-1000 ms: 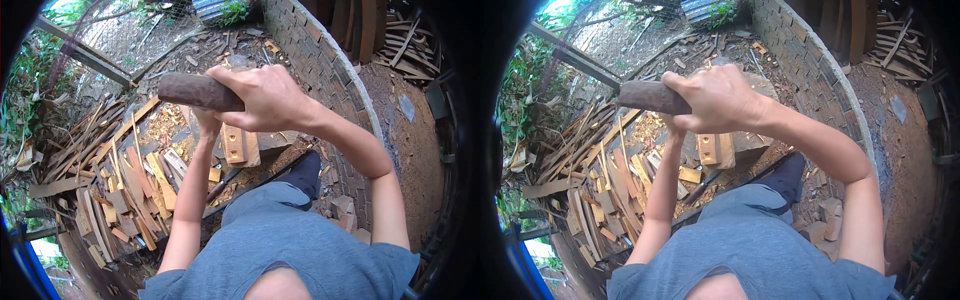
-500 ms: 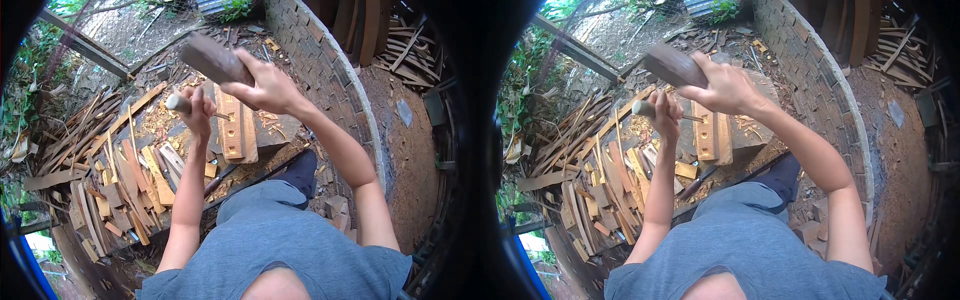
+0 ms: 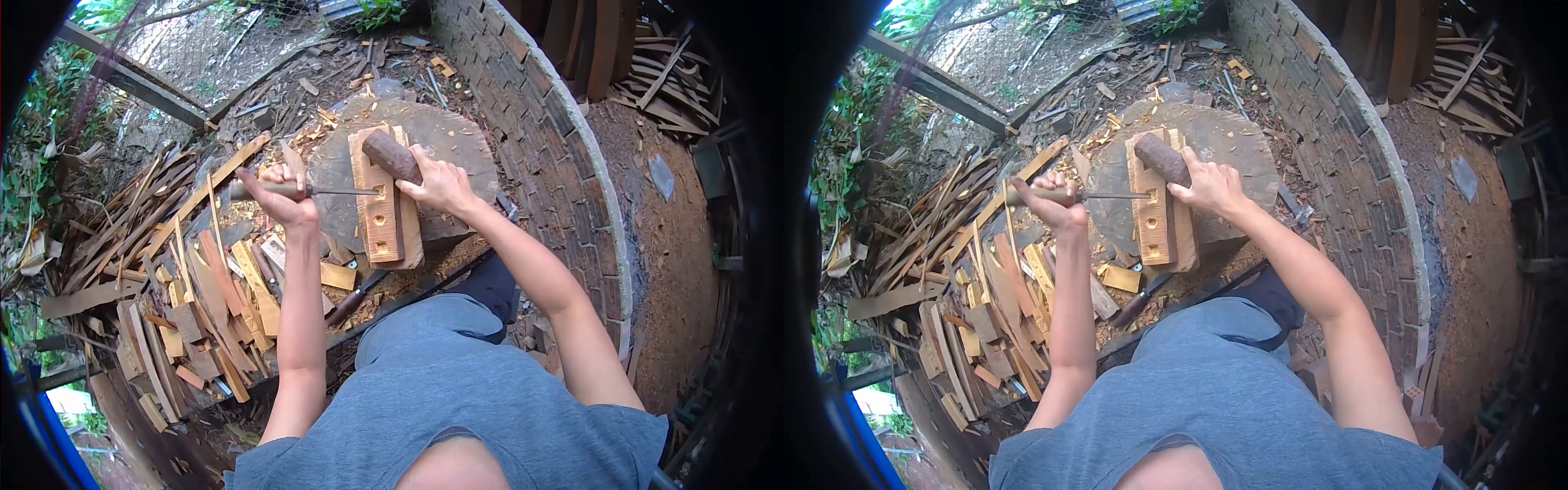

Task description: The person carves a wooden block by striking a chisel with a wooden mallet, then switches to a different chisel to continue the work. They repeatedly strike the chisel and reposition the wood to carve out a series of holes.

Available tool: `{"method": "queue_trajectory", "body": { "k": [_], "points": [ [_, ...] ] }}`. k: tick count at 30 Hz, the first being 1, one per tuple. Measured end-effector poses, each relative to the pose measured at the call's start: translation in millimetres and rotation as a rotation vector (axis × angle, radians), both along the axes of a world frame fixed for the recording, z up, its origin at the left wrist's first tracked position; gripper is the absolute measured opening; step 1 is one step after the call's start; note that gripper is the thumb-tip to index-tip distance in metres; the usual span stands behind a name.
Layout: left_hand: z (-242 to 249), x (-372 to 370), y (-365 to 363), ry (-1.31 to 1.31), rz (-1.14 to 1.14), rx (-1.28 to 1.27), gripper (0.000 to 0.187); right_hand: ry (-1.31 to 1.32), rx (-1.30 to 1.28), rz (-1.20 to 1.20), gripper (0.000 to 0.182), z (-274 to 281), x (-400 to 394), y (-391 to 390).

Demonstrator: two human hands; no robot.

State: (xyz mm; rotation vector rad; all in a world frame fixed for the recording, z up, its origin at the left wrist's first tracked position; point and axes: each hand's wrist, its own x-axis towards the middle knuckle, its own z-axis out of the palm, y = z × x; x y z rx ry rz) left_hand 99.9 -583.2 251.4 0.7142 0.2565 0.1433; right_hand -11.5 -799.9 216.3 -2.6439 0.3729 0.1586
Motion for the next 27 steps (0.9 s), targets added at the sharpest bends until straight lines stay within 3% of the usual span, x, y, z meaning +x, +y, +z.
{"method": "queue_trajectory", "body": {
  "k": [5, 17, 21, 27],
  "points": [
    [28, -1, -19, -0.222, -0.111, 0.226, 0.055, -0.034, 0.057, -0.033, 0.079, -5, -2, 2],
    [19, -10, -47, -0.473, -0.105, 0.329, 0.045, -0.035, 0.138, -0.115, 0.075, -12, -7, 9],
    [31, -21, -56, -0.411, -0.057, 0.351, 0.035, -0.012, 0.162, -0.107, 0.084, -9, -7, 7],
    [31, -22, -58, -0.404, -0.049, 0.346, 0.030, -0.051, 0.161, -0.104, 0.074, -7, -8, 9]
  ]
}}
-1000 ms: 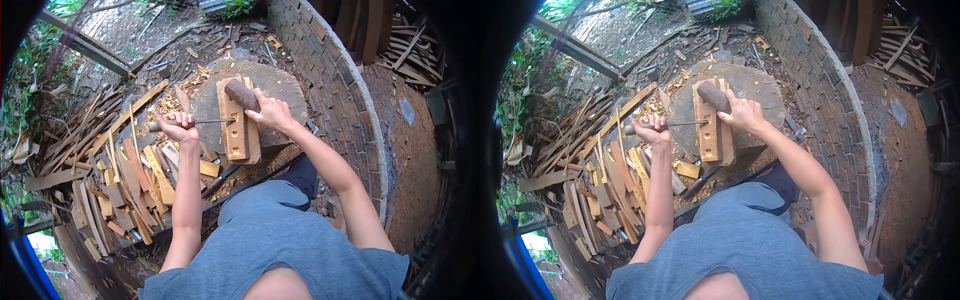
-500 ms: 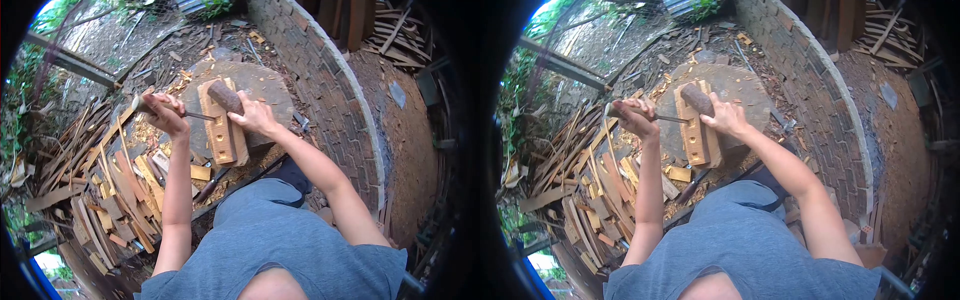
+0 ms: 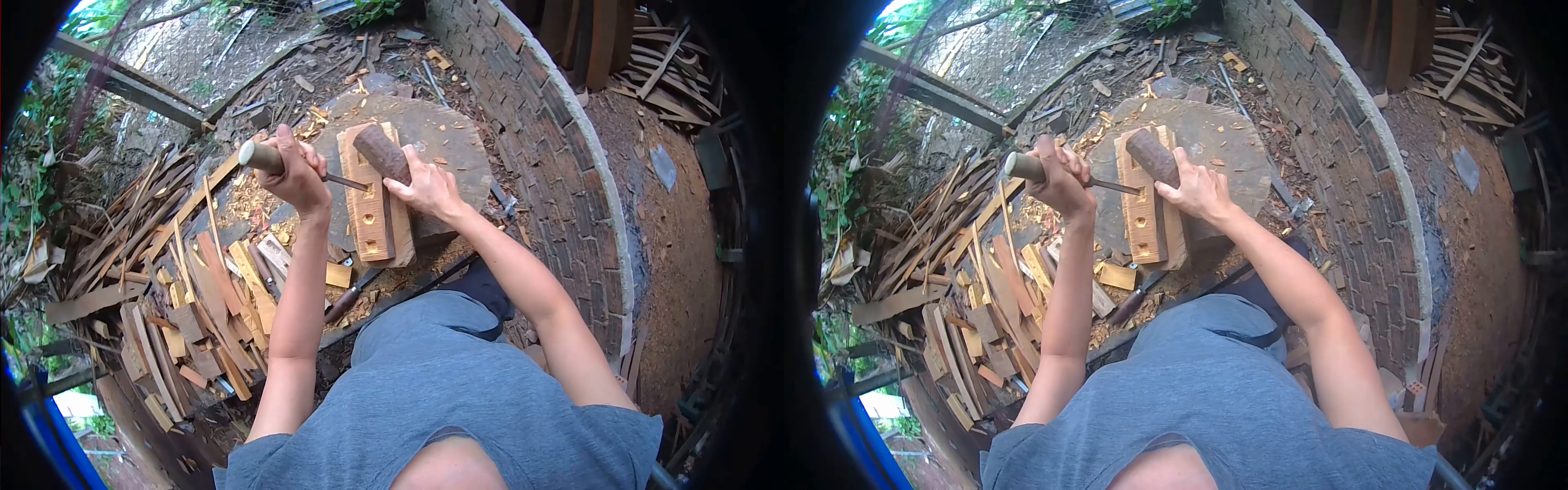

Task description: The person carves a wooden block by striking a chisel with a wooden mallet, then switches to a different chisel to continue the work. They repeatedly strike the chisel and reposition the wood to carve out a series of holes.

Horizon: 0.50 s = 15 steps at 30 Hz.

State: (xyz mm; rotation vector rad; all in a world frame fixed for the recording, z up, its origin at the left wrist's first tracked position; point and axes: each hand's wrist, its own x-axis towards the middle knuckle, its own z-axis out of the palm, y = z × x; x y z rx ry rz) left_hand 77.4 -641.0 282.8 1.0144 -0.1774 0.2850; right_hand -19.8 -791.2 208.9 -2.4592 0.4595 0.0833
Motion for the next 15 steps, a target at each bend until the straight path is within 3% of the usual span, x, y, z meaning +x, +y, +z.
{"method": "queue_trajectory", "body": {
  "k": [12, 14, 15],
  "points": [
    [-4, -4, -6, -0.029, -0.029, 0.071, 0.025, 0.003, -0.018, -0.004, 0.075, 0, 0, 0],
    [-14, -7, -7, -0.263, 0.042, 0.324, 0.024, 0.001, -0.013, -0.003, 0.075, -2, 1, -2],
    [-22, -6, -6, -0.258, 0.048, 0.327, 0.024, -0.005, -0.006, 0.002, 0.074, -3, 1, -1]
  ]
}}
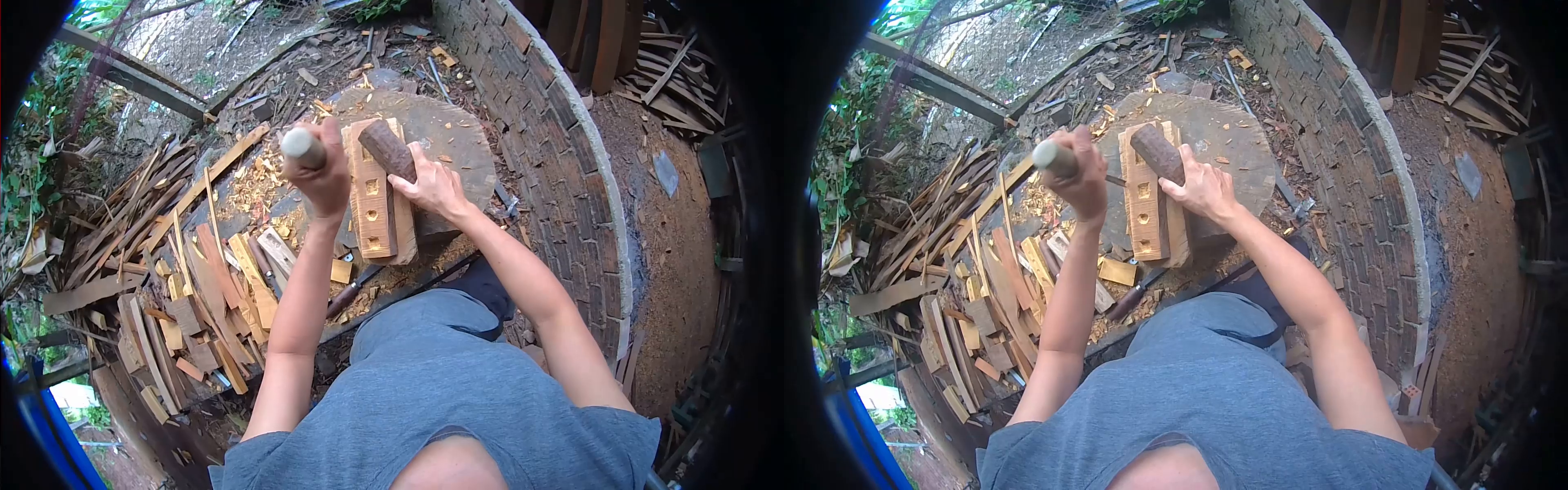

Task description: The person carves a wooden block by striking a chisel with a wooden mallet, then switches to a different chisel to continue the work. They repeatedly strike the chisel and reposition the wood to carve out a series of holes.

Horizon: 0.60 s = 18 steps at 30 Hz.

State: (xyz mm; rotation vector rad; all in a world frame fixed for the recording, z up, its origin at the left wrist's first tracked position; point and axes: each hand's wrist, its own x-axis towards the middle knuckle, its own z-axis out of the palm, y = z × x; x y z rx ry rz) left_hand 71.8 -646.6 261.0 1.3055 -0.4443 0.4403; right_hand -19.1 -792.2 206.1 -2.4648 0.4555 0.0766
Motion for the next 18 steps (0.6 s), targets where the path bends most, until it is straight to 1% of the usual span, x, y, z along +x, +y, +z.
{"method": "queue_trajectory", "body": {
  "k": [1, 2, 3, 4, 6, 7, 8, 10, 12, 15, 18],
  "points": [
    [-9, 4, 1, 0.042, 0.019, 0.024, 0.025, 0.000, 0.001, 0.011, 0.074, -2, -1, 1],
    [-7, 6, 0, 0.081, 0.037, 0.046, 0.026, -0.025, -0.002, 0.006, 0.074, -3, -2, 2],
    [-6, 2, 3, 0.078, -0.016, -0.029, 0.025, -0.053, -0.007, -0.004, 0.073, -3, 0, 1],
    [-5, 3, 6, 0.074, -0.018, -0.032, 0.025, -0.057, -0.009, -0.006, 0.073, -3, 3, -1],
    [13, -4, 14, 0.143, -0.051, -0.190, 0.023, -0.009, -0.008, -0.011, 0.073, -1, 0, 1],
    [26, -6, 17, 0.152, -0.080, -0.194, 0.022, 0.000, -0.006, -0.005, 0.073, -1, -1, 1],
    [27, -4, 18, 0.154, -0.068, -0.193, 0.022, 0.014, 0.000, -0.005, 0.074, -1, 0, 0],
    [28, 2, 17, 0.125, -0.159, -0.281, 0.021, 0.022, 0.007, 0.014, 0.075, 0, 2, 1],
    [23, 1, 10, 0.134, -0.138, -0.247, 0.021, -0.010, -0.010, -0.005, 0.075, 1, 0, 1],
    [18, -2, 5, 0.186, -0.149, -0.269, 0.023, -0.020, -0.029, -0.004, 0.075, -2, 2, 1],
    [16, -4, 2, 0.174, -0.128, -0.199, 0.024, 0.008, -0.029, -0.008, 0.073, 3, 1, 0]
  ]
}}
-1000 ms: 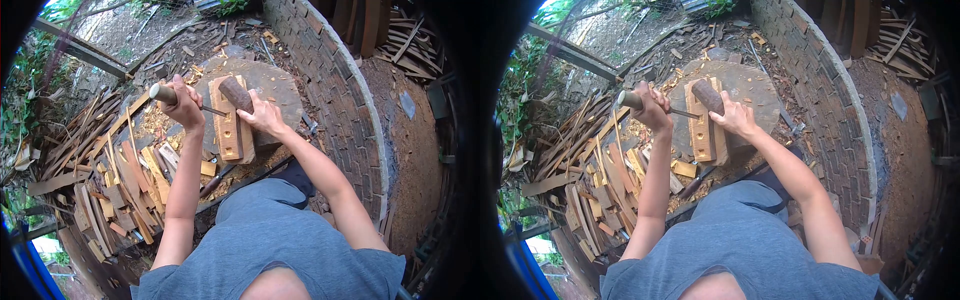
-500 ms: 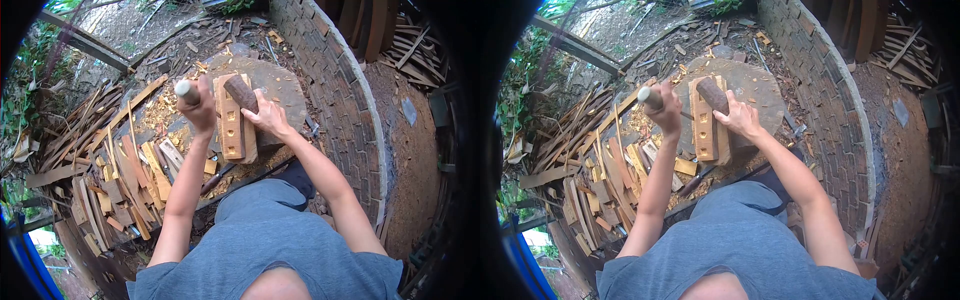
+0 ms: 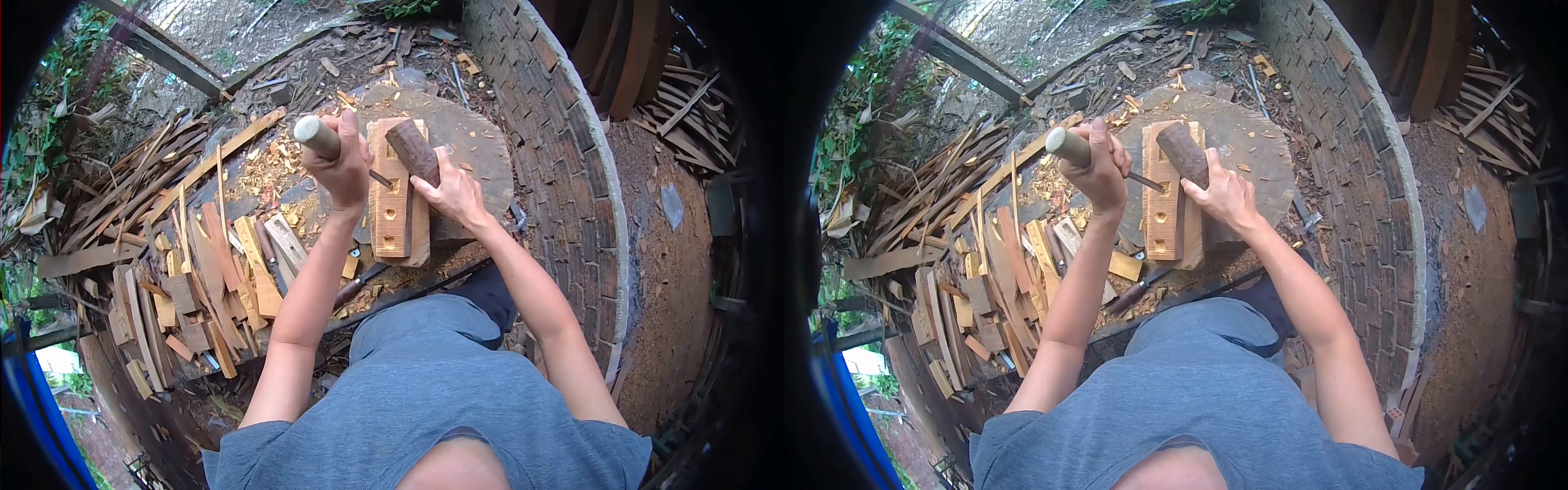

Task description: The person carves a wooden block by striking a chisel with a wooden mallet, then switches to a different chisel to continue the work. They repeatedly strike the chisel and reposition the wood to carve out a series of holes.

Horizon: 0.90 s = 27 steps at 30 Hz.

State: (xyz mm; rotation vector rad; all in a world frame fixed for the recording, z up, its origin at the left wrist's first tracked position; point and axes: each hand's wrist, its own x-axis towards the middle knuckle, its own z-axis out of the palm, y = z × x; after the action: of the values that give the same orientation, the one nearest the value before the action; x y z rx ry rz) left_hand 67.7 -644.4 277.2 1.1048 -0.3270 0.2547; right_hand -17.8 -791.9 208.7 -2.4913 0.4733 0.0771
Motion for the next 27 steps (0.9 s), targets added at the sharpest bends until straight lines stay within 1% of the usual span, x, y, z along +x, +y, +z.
{"method": "queue_trajectory", "body": {
  "k": [3, 7, 10, 13, 16, 19, 20, 22, 24, 25, 26, 27],
  "points": [
    [0, 2, 1, -0.107, 0.040, 0.110, 0.021, -0.006, 0.016, 0.004, 0.071, -1, 0, 1],
    [-5, 5, -1, -0.029, 0.003, 0.063, 0.019, -0.046, 0.023, 0.003, 0.069, -3, 0, 1],
    [-13, 8, -2, -0.063, 0.031, 0.081, 0.019, -0.024, 0.019, -0.001, 0.069, 1, -1, 2],
    [-7, 2, -5, -0.095, 0.023, 0.117, 0.019, -0.020, 0.006, -0.002, 0.070, -1, -1, 1],
    [-9, 5, -4, -0.046, 0.022, 0.117, 0.020, -0.035, 0.023, 0.002, 0.070, -4, 0, 1],
    [-15, 11, -5, -0.090, 0.090, 0.134, 0.019, -0.037, 0.028, -0.001, 0.070, -2, 0, 1],
    [-16, 10, -6, -0.098, 0.136, 0.179, 0.018, -0.043, 0.036, 0.021, 0.070, -3, 0, 1],
    [-13, 6, -4, -0.164, 0.107, 0.221, 0.016, -0.036, 0.032, -0.008, 0.070, -4, 0, 1],
    [-16, 0, -9, -0.092, 0.097, 0.231, 0.017, 0.036, 0.112, -0.037, 0.071, 1, 2, 2],
    [-10, -3, -12, -0.157, 0.148, 0.214, 0.018, 0.074, 0.086, -0.049, 0.074, 0, 3, 2],
    [-3, -4, -14, -0.221, 0.191, 0.197, 0.021, -0.021, 0.034, -0.002, 0.077, 0, 1, 2],
    [-4, -4, -15, -0.208, 0.182, 0.213, 0.019, -0.034, 0.034, 0.005, 0.077, -4, 2, 2]
  ]
}}
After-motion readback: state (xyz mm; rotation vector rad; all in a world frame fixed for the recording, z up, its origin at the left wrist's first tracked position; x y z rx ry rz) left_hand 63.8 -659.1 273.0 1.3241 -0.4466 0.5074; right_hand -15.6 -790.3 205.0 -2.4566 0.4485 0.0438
